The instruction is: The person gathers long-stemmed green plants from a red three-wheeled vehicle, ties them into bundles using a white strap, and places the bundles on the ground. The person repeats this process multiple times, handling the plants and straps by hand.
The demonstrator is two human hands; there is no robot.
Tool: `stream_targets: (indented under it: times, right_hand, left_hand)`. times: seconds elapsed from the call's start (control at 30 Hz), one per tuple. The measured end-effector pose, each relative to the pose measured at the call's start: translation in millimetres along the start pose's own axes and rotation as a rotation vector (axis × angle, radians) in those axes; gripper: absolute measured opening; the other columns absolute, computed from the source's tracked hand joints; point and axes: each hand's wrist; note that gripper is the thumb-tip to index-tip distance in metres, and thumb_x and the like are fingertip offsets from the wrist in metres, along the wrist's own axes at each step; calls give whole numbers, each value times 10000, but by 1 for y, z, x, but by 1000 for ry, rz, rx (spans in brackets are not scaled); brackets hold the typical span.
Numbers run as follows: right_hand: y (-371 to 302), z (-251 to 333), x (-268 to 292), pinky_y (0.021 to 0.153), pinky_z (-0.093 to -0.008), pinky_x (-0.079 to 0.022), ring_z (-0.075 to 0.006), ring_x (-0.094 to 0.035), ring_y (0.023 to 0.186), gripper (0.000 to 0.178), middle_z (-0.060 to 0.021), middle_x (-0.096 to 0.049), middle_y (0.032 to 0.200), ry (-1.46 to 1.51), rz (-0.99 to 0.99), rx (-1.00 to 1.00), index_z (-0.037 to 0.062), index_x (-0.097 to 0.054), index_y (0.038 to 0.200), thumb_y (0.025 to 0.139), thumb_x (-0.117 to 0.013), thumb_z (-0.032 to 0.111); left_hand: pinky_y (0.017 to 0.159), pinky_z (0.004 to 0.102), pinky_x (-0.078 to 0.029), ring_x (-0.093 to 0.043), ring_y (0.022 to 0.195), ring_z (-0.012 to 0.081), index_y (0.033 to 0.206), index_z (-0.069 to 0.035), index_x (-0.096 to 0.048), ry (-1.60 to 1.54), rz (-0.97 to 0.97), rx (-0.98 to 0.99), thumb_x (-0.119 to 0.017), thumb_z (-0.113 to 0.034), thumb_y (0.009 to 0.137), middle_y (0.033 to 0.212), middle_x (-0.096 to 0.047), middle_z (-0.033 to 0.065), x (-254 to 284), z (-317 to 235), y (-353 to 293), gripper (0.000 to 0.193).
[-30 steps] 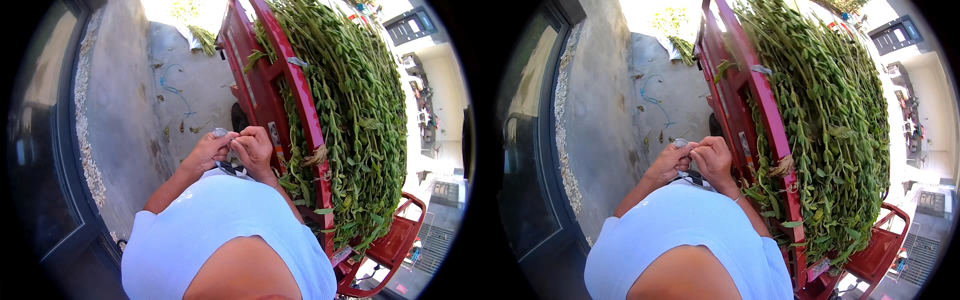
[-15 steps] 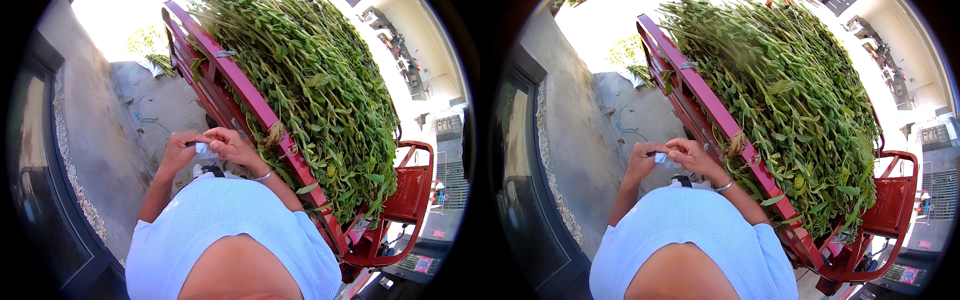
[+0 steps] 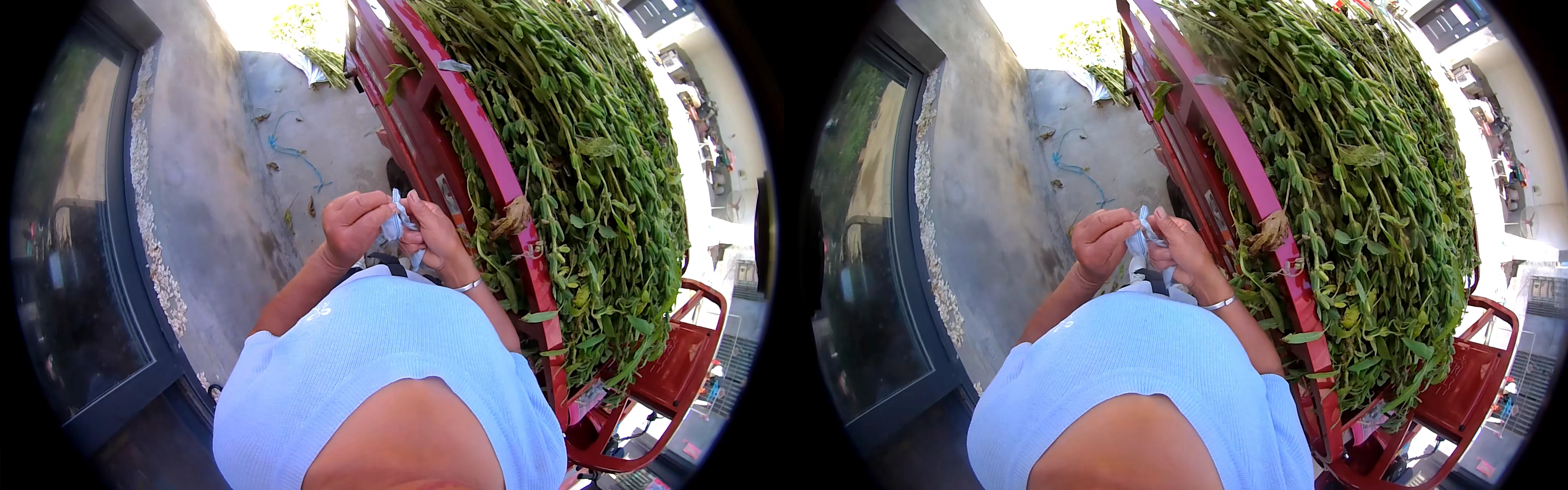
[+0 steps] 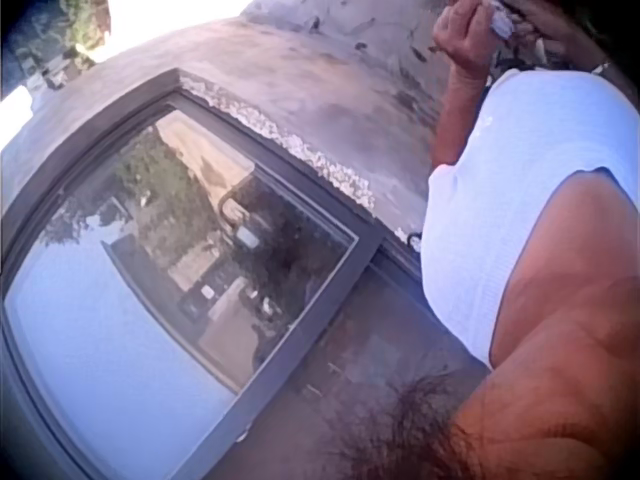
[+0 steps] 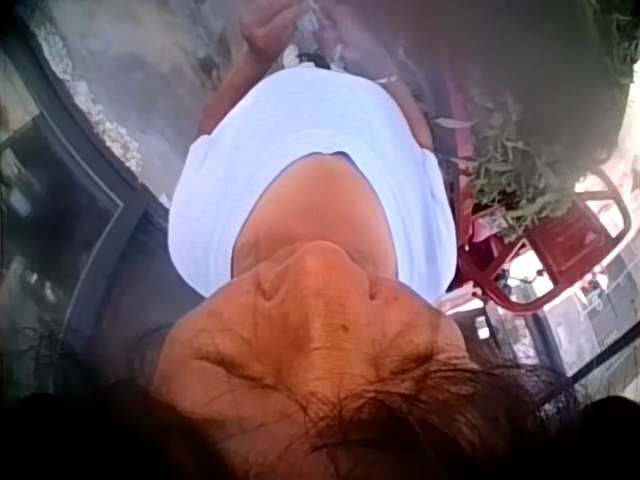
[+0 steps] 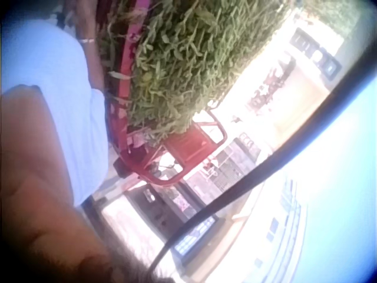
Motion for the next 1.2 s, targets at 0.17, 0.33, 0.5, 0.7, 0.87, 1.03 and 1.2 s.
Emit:
stream_targets:
  times: [0.17,0.33,0.5,0.7,0.87,1.03,1.2]
  right_hand:
    - [4,-5,-12,393,-188,-228,-23,-331,439,149,24,-523,640,-77,-156,161,22,-639,940,913,-585,159]
    - [10,-12,-12,399,-190,-238,-30,-336,448,115,22,-513,647,26,-116,235,25,-624,914,901,-597,135]
    - [15,-18,-9,404,-195,-238,-30,-329,457,126,20,-490,649,39,-132,336,22,-607,916,912,-584,146]
    - [12,-18,-24,484,-199,-339,-62,-438,557,80,-39,-558,823,-702,-183,863,1,-640,908,881,-611,70]
    - [5,-5,-43,543,-245,-433,-116,-521,609,160,-138,-590,1027,-1276,30,1009,24,-654,896,745,-681,-20]
    - [18,-14,-39,552,-270,-462,-187,-602,668,151,-111,-619,877,-1281,-40,1080,15,-654,888,746,-669,-32]
    - [23,-17,-25,544,-244,-440,-136,-586,658,79,-67,-618,763,-1155,-274,1010,-11,-642,855,779,-657,-22]
  left_hand:
    - [575,270,-494,-619,670,206,811,14,-661,-143,47,116,-657,44,654,914,-644,119,3,-4,-13,159]
    - [686,265,-493,-628,792,187,833,8,-676,-534,-58,444,-625,79,730,927,-657,132,4,-7,-20,135]
    - [555,211,-412,-511,605,94,889,-27,-628,-1063,-103,771,-605,-22,845,872,-648,127,17,-13,-27,50]
    - [435,163,-285,-386,502,23,887,-73,-599,-1305,-100,1467,-606,-119,893,708,-599,30,31,-9,-24,47]
    - [425,155,-275,-376,499,11,864,-77,-593,-1164,-75,1526,-614,-130,888,670,-560,-11,30,-9,-30,62]
    - [452,158,-284,-387,527,4,884,-65,-598,-985,29,1426,-599,-123,895,672,-528,-38,24,-16,-26,59]
    - [485,201,-316,-398,556,35,872,-32,-580,-639,78,1116,-602,-41,841,739,-526,-32,16,-15,-31,40]
Point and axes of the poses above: each hand's wrist, its own y-axis towards the middle knuckle, its own x-axis out of the back of the hand, z = x × y
